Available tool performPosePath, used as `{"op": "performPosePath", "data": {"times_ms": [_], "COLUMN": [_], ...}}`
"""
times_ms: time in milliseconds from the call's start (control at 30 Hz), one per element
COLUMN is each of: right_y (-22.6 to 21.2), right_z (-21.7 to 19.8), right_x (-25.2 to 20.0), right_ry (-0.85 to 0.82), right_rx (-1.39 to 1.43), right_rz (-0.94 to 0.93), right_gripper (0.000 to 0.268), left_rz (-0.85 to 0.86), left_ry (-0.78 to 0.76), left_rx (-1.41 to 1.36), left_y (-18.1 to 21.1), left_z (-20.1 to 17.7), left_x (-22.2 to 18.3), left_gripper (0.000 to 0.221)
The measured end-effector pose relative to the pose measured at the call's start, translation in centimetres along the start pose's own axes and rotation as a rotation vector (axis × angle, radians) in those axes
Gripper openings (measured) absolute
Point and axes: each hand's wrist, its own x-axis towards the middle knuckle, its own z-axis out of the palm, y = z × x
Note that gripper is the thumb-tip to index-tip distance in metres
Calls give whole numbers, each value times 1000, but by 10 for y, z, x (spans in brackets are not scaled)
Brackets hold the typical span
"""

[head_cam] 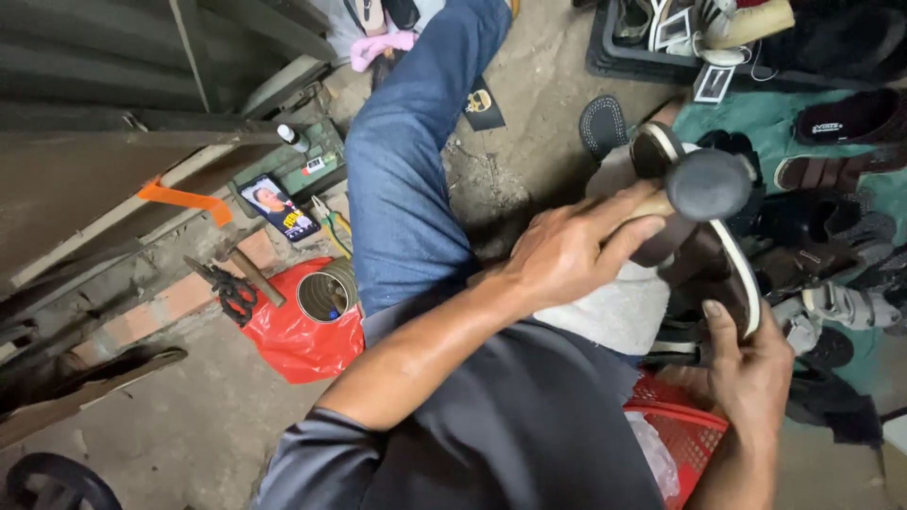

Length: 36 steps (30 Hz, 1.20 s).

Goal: Repairing a sandal by hammering the sole, applying a substance with a brush, and pressing the components together.

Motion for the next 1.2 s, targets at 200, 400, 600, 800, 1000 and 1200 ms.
{"op": "performPosePath", "data": {"times_ms": [200, 400, 600, 800, 1000, 1200], "right_y": [0, -85, -85, -63, -67, -81], "right_z": [-10, -44, -3, 13, 6, 7], "right_x": [-2, 10, 47, 55, 44, 40], "right_ry": [-54, -293, -80, 141, 192, 276], "right_rx": [18, -96, -401, -538, -479, -330], "right_rz": [-23, 58, -362, -438, -446, -497], "right_gripper": [35, 86, 59, 29, 37, 32], "left_rz": [-64, -39, -95, -11, 95, 178], "left_ry": [-48, -48, -78, 19, 101, 324], "left_rx": [114, 17, 50, -132, -68, -205], "left_y": [-4, -8, 2, -1, -6, -9], "left_z": [7, 9, 2, -6, -5, -4], "left_x": [5, 0, 2, -1, 0, 17], "left_gripper": [56, 56, 55, 46, 41, 29]}}
